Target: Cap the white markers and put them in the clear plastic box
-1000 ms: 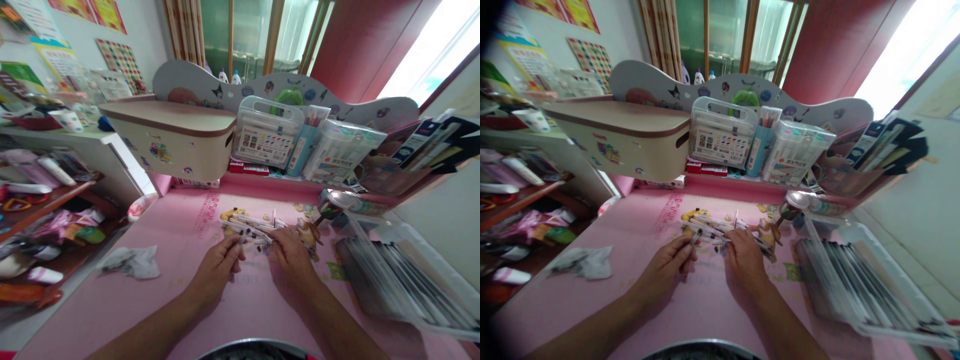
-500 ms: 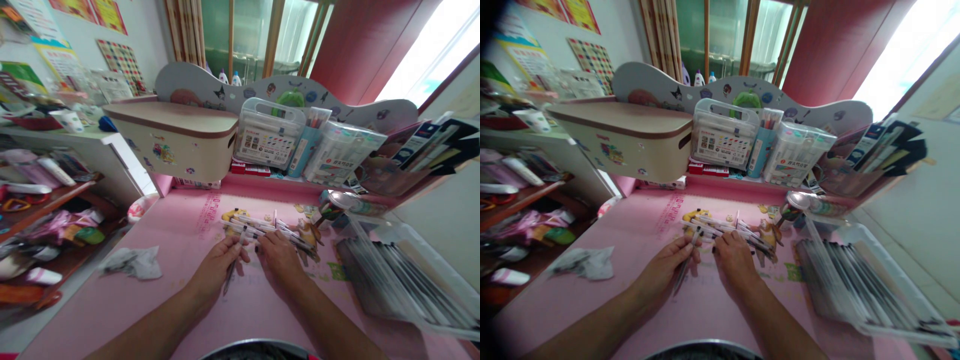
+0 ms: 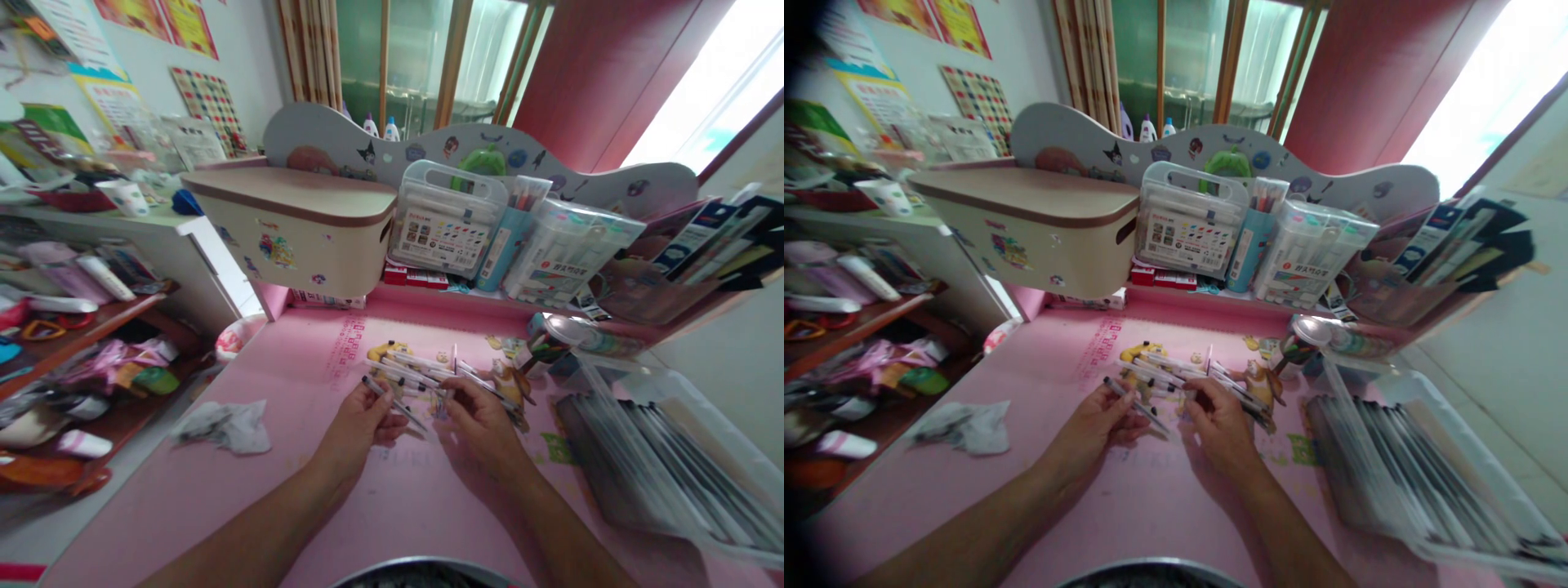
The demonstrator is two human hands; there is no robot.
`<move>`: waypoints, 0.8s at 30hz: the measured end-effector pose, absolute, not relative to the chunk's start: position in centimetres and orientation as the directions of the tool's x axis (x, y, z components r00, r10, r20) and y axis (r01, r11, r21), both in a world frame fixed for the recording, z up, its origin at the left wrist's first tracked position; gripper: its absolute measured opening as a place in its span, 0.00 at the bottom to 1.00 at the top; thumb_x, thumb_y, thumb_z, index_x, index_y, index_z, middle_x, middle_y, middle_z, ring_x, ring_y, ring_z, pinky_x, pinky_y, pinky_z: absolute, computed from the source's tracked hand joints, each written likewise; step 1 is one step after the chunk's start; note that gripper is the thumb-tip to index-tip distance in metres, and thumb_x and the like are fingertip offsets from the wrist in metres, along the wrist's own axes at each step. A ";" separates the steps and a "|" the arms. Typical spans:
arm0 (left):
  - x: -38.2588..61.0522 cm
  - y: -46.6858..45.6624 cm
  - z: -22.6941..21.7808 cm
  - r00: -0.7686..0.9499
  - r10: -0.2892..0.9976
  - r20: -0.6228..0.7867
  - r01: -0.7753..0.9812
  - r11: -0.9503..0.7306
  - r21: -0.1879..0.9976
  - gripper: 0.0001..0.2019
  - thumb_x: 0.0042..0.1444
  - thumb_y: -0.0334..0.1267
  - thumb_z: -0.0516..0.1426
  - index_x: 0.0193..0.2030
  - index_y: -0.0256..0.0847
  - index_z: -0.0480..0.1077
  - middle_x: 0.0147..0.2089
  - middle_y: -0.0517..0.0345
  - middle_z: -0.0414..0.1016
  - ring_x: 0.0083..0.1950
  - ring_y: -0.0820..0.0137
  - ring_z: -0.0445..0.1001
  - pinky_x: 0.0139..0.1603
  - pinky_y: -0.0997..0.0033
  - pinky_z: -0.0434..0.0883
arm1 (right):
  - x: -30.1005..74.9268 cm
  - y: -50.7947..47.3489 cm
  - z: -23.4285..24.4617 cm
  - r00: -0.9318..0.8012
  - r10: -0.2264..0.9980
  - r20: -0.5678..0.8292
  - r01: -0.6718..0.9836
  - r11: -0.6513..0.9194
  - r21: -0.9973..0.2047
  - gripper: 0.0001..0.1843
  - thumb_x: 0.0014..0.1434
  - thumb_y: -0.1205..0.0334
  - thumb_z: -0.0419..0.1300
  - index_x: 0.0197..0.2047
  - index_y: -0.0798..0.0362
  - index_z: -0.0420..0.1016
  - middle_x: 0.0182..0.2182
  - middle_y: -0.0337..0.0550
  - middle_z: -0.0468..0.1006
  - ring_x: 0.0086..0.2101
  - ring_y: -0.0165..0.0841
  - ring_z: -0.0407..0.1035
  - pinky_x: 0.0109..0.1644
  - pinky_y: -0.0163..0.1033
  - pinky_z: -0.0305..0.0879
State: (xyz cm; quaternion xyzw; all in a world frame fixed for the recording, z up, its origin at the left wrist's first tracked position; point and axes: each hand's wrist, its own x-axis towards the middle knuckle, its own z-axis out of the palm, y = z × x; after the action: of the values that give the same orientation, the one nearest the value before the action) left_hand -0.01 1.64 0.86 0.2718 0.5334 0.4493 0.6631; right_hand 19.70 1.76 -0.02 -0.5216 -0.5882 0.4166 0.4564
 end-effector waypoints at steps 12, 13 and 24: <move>0.3 1.8 1.5 0.008 0.882 -0.471 -0.368 0.440 0.819 0.02 0.63 0.32 0.54 0.42 0.41 0.63 0.39 0.51 0.81 0.35 0.70 0.82 0.37 0.73 0.77 | 19.5 1.9 0.9 -0.030 0.996 -0.083 0.040 -0.082 -0.996 0.09 0.54 0.56 0.63 0.33 0.52 0.69 0.23 0.33 0.68 0.23 0.27 0.61 0.25 0.31 0.56; 0.3 1.8 1.5 0.014 0.883 -0.469 -0.384 0.438 0.813 0.03 0.63 0.32 0.55 0.42 0.41 0.63 0.40 0.51 0.81 0.36 0.70 0.82 0.37 0.72 0.77 | 19.4 1.8 0.8 -0.041 0.995 -0.095 0.021 -0.094 -0.995 0.09 0.54 0.57 0.63 0.33 0.51 0.68 0.22 0.32 0.68 0.22 0.26 0.61 0.24 0.30 0.54; 0.1 2.1 1.4 0.085 0.879 -0.470 -0.559 0.432 0.708 0.07 0.63 0.34 0.58 0.45 0.41 0.64 0.34 0.51 0.82 0.33 0.67 0.83 0.30 0.75 0.78 | 19.1 1.6 1.1 -0.037 0.987 -0.158 -0.126 -0.162 -0.979 0.10 0.53 0.58 0.62 0.32 0.50 0.64 0.21 0.33 0.74 0.18 0.25 0.64 0.20 0.28 0.54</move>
State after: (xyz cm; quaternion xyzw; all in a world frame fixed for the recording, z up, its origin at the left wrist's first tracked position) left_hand 0.14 2.07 1.36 0.1767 0.4527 0.5028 0.7149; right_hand 19.07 1.55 1.07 -0.4986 -0.4316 0.5764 0.4826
